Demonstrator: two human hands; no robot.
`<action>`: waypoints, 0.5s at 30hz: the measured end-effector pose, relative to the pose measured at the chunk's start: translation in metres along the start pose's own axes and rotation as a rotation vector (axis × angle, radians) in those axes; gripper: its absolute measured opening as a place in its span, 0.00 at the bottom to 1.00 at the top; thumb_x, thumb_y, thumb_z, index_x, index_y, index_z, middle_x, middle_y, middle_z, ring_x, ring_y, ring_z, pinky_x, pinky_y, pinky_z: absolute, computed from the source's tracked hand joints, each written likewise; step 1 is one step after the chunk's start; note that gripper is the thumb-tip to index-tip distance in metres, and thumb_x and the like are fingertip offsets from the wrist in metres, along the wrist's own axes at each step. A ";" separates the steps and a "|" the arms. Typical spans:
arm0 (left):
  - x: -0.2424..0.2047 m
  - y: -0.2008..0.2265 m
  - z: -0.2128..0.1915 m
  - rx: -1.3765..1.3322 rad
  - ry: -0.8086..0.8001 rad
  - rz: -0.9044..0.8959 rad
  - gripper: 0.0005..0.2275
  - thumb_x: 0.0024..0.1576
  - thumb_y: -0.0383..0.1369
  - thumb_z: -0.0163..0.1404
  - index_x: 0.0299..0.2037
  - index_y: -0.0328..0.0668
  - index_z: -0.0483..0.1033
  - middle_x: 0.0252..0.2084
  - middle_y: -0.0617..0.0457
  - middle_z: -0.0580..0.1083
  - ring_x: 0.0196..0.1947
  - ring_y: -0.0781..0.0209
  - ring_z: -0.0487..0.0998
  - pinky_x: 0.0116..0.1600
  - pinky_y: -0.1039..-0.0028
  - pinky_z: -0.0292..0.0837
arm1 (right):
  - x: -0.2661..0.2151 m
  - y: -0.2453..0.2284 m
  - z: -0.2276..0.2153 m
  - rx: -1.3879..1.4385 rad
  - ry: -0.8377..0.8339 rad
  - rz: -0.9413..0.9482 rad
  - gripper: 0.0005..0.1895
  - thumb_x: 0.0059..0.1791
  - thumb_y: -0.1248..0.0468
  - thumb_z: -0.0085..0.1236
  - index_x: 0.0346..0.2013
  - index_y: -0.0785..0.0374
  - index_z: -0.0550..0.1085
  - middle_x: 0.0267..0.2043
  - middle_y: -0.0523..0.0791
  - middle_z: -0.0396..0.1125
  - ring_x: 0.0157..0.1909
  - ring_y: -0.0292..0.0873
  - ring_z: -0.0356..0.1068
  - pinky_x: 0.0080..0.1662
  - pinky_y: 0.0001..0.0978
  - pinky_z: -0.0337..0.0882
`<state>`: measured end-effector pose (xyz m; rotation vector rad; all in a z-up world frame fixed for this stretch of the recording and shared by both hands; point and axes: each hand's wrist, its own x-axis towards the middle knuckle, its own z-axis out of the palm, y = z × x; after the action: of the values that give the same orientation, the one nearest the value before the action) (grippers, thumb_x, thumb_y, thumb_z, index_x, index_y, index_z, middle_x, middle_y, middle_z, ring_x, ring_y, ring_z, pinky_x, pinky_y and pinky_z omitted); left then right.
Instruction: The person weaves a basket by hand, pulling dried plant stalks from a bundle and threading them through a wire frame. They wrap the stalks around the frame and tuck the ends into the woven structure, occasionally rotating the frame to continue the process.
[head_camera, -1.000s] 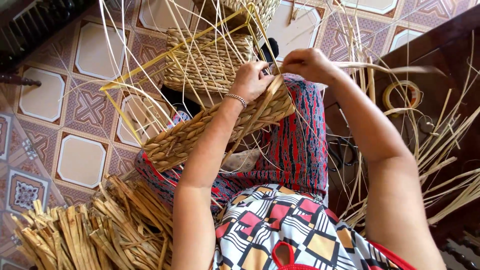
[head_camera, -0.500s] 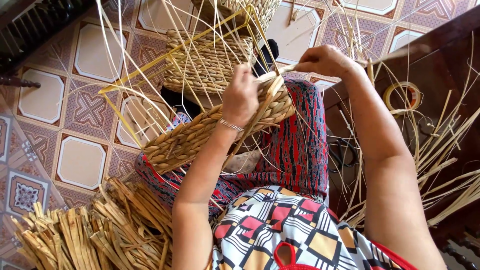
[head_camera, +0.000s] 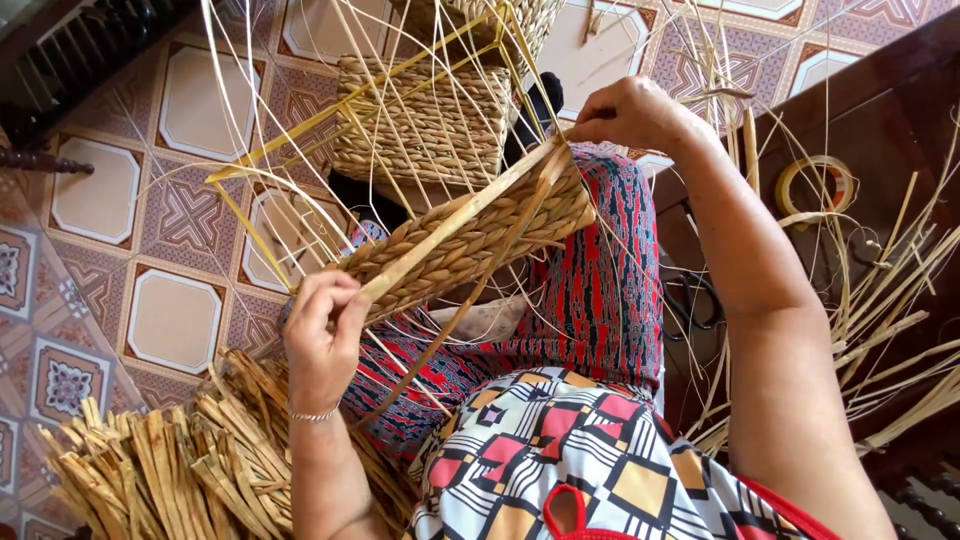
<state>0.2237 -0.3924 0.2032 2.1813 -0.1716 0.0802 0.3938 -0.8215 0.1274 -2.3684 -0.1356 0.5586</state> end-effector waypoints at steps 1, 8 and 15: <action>-0.006 -0.001 -0.004 -0.016 0.002 -0.012 0.05 0.61 0.25 0.56 0.35 0.31 0.75 0.42 0.50 0.75 0.31 0.66 0.73 0.33 0.76 0.70 | -0.002 -0.004 -0.002 -0.020 -0.005 0.022 0.14 0.49 0.51 0.66 0.41 0.56 0.82 0.34 0.45 0.77 0.31 0.39 0.76 0.35 0.34 0.77; 0.029 -0.016 0.032 0.638 0.157 0.246 0.14 0.53 0.27 0.57 0.48 0.34 0.74 0.54 0.38 0.71 0.56 0.42 0.72 0.60 0.56 0.69 | -0.033 -0.021 -0.009 -0.144 0.110 -0.128 0.13 0.51 0.55 0.66 0.44 0.59 0.82 0.32 0.47 0.76 0.30 0.42 0.75 0.36 0.37 0.76; 0.088 -0.016 0.157 0.543 0.064 0.703 0.25 0.59 0.21 0.55 0.66 0.50 0.64 0.63 0.50 0.65 0.60 0.54 0.68 0.61 0.63 0.65 | -0.049 -0.035 -0.012 0.256 -0.143 -0.052 0.15 0.52 0.62 0.57 0.52 0.64 0.76 0.38 0.46 0.77 0.37 0.38 0.79 0.42 0.31 0.80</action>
<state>0.3125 -0.5197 0.1106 2.5388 -0.9687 0.6555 0.3563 -0.8141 0.1758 -2.0717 -0.1788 0.6782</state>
